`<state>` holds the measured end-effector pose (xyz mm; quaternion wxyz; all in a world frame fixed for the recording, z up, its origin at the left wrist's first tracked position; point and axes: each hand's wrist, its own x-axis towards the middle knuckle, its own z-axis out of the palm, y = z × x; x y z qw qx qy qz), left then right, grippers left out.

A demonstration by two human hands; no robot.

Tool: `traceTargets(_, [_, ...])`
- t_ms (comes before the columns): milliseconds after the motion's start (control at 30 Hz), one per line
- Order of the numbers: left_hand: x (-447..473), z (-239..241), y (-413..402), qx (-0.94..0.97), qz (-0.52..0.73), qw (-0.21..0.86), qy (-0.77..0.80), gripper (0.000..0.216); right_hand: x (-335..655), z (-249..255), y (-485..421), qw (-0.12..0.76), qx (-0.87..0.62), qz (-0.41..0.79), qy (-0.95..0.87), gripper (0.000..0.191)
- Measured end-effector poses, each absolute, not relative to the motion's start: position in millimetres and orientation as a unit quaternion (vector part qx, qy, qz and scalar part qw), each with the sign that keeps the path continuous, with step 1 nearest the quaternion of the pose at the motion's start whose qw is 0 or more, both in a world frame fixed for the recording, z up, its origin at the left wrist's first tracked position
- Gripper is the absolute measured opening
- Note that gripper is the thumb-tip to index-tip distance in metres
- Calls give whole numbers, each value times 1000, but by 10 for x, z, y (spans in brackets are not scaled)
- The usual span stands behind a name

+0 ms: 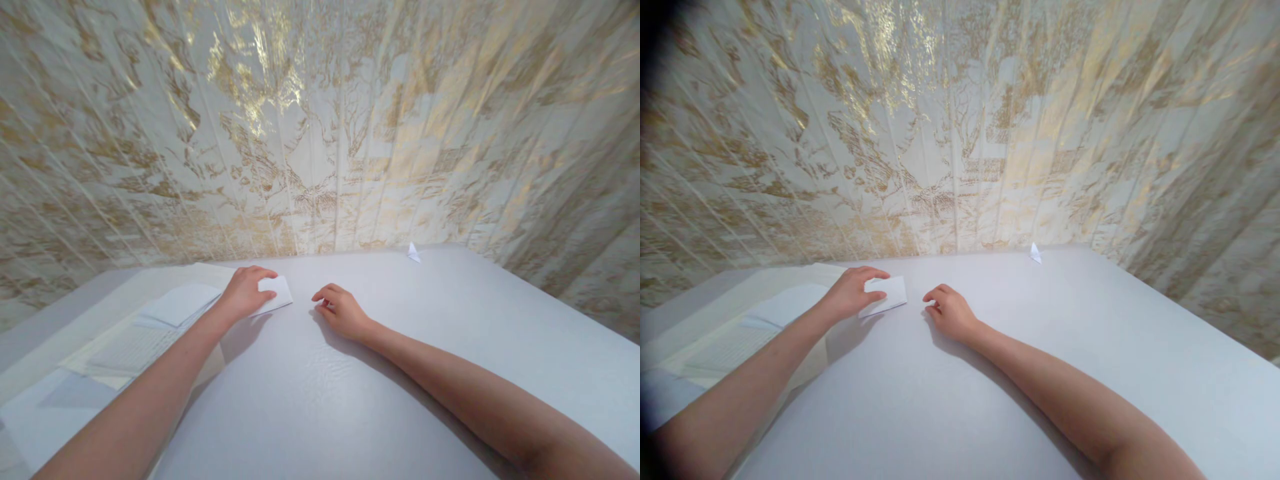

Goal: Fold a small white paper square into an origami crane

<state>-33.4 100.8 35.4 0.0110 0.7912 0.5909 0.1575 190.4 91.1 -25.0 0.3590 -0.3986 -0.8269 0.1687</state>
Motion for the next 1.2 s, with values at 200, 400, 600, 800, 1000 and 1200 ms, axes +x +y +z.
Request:
traceTargets(200, [-577,268,1130,806,-6,92,585,65,1774,-278,828,344,-394,193,-831,13])
traceTargets(400, [-475,244,1109,806,-9,77,587,58,1809,-245,819,348,-406,214,-818,10])
traceTargets(600, [-526,216,1156,805,14,75,588,45,1801,-230,823,337,-394,207,-830,10])
traceTargets(800, [-587,158,1206,803,33,91,589,48,1801,-222,818,337,-391,204,-832,11])
traceTargets(1000, [-621,176,1204,803,50,121,582,45,1805,-238,822,333,-390,201,-835,12])
traceTargets(1200, [-633,174,1205,811,38,105,575,47,1814,-233,826,332,-386,202,-837,13])
